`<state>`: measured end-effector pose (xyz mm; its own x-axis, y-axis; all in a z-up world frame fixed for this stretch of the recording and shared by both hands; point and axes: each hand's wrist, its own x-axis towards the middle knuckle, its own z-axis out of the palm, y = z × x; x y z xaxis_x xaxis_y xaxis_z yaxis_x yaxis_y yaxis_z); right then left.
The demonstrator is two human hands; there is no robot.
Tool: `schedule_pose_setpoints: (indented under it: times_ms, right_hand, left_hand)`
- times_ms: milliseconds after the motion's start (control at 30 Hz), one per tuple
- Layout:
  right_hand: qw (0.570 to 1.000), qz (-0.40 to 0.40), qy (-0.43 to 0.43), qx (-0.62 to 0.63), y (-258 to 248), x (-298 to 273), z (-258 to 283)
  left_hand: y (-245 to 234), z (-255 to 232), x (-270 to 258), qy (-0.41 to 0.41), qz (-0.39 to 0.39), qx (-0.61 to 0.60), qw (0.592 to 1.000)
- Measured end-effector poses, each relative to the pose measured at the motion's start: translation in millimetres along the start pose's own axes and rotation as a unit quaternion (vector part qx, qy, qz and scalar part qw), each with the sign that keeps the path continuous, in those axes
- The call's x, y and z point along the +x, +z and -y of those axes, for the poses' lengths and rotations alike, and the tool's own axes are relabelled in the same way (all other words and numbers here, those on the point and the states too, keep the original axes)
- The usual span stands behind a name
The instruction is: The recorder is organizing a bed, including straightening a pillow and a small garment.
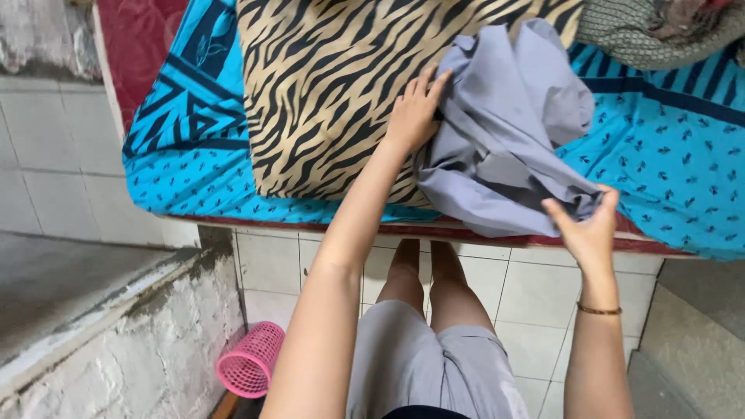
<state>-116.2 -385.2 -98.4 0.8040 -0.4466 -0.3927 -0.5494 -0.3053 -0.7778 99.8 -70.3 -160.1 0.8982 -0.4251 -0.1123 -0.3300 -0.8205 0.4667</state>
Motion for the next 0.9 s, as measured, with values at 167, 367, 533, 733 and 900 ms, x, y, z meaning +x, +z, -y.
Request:
schedule_pose_setpoints:
  times_ms: [167, 367, 533, 733, 900]
  right_hand:
    - [0.972, -0.049, -0.169, -0.153, 6.2, 5.9, -29.9]
    - [0.973, -0.104, -0.154, -0.136, 0.4, 14.2, -59.8]
    - [0.992, -0.07, -0.095, -0.046, -9.9, 37.5, -55.0]
    - [0.958, -0.096, -0.268, -0.037, -26.4, 95.6, 23.0]
    - [0.937, -0.088, -0.322, 0.106, -35.1, 75.7, 193.9]
  left_hand:
    - [32.0, 10.3, 26.4, 0.019, -0.067, -0.028, 0.997]
    - [-6.9, 8.3, 41.5, 0.022, -0.098, -0.093, 0.991]
    - [-41.5, 30.2, 61.5, 0.049, -0.191, -0.184, 0.963]
    - [-125.2, 58.2, 81.3, 0.056, -0.338, -0.19, 0.92]
    - [-212.5, 76.9, 48.4, 0.046, -0.429, -0.234, 0.871]
